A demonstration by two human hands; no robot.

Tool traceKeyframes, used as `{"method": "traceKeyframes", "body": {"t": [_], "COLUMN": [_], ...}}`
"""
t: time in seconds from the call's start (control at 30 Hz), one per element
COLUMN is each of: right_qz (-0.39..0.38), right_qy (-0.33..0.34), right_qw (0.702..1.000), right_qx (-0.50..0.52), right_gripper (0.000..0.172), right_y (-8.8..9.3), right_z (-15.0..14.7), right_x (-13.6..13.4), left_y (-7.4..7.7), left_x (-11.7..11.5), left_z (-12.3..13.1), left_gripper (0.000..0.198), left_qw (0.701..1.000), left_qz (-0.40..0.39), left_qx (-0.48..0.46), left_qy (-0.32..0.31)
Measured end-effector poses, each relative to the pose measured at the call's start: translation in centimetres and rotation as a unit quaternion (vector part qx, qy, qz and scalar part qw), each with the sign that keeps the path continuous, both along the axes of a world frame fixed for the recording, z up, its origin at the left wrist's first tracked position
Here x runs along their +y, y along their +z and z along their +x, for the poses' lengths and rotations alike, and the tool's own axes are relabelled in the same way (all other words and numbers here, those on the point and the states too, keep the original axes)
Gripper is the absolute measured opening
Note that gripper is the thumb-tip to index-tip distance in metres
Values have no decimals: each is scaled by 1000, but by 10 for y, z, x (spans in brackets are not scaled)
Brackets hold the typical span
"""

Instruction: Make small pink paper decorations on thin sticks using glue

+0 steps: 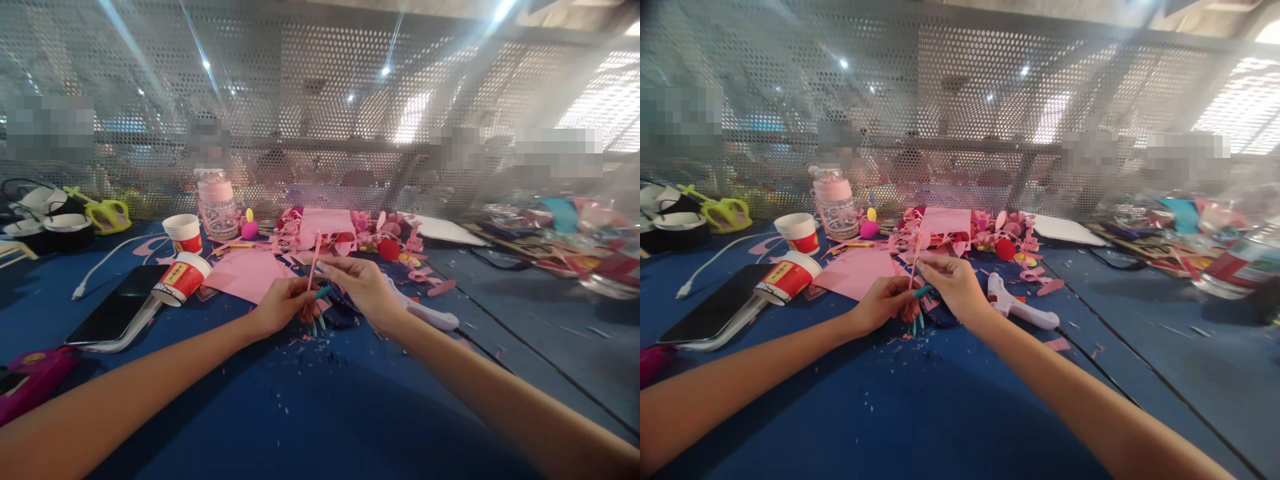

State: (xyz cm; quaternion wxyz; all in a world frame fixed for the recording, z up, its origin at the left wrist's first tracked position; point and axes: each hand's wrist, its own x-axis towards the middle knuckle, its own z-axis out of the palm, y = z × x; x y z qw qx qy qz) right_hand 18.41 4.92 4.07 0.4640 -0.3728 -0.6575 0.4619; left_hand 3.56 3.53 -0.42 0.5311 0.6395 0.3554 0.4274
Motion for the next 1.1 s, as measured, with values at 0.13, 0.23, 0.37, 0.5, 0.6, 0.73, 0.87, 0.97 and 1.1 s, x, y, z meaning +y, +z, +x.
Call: {"method": "traceKeyframes", "body": {"t": [0.13, 0.23, 0.37, 0.5, 0.6, 0.73, 0.87, 0.97, 1.1], "right_qz": [23, 27, 2, -14, -19, -29, -6, -1, -12], "right_qy": [-5, 2, 42, 11, -22, -2, 23, 4, 3], "right_qw": [1000, 1000, 998, 999, 998, 996, 991, 989, 989], "right_qx": [-6, 5, 50, 46, 47, 81, 131, 146, 147], "right_gripper": [21, 22, 22, 22, 23, 25, 29, 32, 30], "right_y": [0, 0, -2, -7, -9, -5, 5, 10, 10], "right_z": [2, 1, -1, -4, -4, -4, -3, -3, -1], "right_x": [2, 1, -2, -1, 1, -1, -4, -4, -4], "left_y": [0, -1, -2, -2, -3, -5, -6, -6, -5], "left_x": [0, 1, 1, 0, 0, 0, 1, 2, 0], "left_z": [0, 0, -1, -1, -1, -1, -1, 0, 0], "left_gripper": [21, 21, 21, 23, 22, 20, 19, 18, 19], "left_qw": [1000, 1000, 999, 999, 999, 1000, 1000, 1000, 1000], "left_qz": [2, -3, -15, -16, -22, -4, 1, -2, -9], "left_qx": [7, 5, 10, 4, 4, 6, 8, 4, 5], "left_qy": [0, 4, 40, 41, 25, 13, 15, 4, -3]}}
